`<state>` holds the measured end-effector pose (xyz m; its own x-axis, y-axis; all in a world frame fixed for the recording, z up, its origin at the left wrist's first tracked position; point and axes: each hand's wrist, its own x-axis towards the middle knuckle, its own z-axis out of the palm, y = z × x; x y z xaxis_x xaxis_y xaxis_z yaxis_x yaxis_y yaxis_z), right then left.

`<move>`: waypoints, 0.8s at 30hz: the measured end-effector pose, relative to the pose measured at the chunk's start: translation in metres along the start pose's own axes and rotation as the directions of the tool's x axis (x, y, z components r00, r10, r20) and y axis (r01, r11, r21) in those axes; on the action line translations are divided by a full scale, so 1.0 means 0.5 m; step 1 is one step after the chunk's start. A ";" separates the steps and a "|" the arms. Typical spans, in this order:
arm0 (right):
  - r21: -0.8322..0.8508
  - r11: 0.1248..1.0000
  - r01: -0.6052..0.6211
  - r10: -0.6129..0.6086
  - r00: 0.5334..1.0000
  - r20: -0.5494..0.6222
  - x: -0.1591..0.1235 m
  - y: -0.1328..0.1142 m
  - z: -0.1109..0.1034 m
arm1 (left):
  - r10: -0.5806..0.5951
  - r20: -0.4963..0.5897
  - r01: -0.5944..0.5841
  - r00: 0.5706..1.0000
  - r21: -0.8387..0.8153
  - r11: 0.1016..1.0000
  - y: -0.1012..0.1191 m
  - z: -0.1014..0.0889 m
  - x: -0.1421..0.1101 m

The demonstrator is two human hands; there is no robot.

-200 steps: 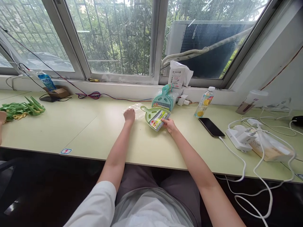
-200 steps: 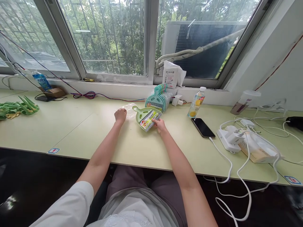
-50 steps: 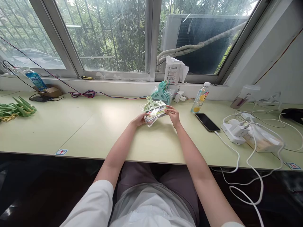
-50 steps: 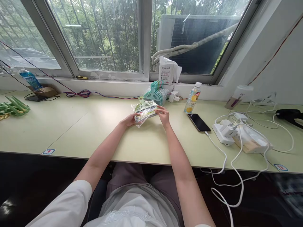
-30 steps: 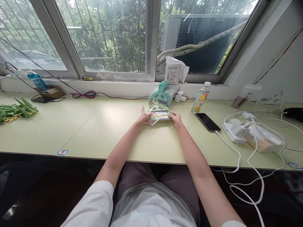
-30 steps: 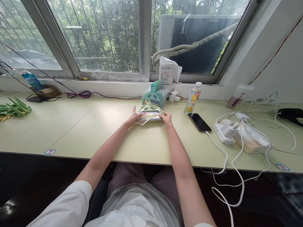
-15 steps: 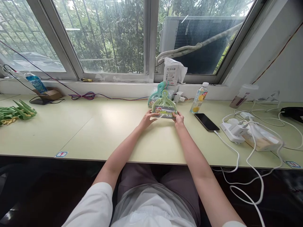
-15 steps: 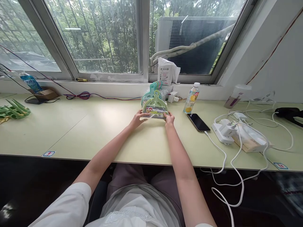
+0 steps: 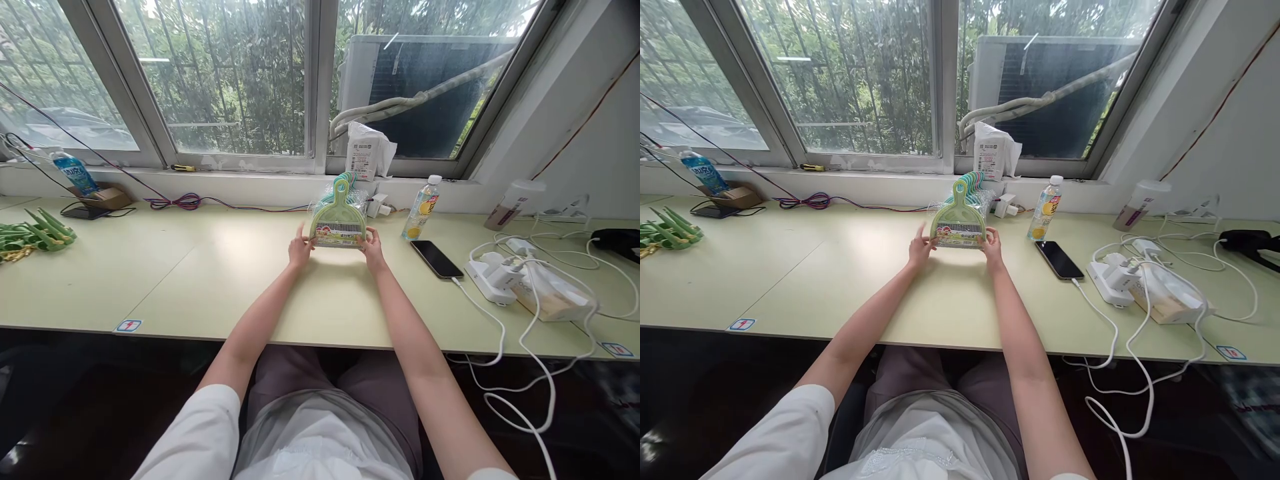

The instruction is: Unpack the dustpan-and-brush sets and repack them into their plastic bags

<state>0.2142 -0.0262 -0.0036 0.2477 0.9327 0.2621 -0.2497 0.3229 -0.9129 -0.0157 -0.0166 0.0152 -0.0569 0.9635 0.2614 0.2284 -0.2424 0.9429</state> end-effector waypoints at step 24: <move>-0.758 0.640 0.126 -0.192 0.981 0.000 0.045 0.065 0.056 | 0.053 -0.077 0.004 0.996 0.603 0.798 -0.077 0.004 0.103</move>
<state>0.1853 0.0098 -0.0184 0.2908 0.8533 0.4327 0.5804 0.2022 -0.7888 -0.0254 0.0425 -0.0082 -0.1191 0.9377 0.3263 0.7682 -0.1212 0.6286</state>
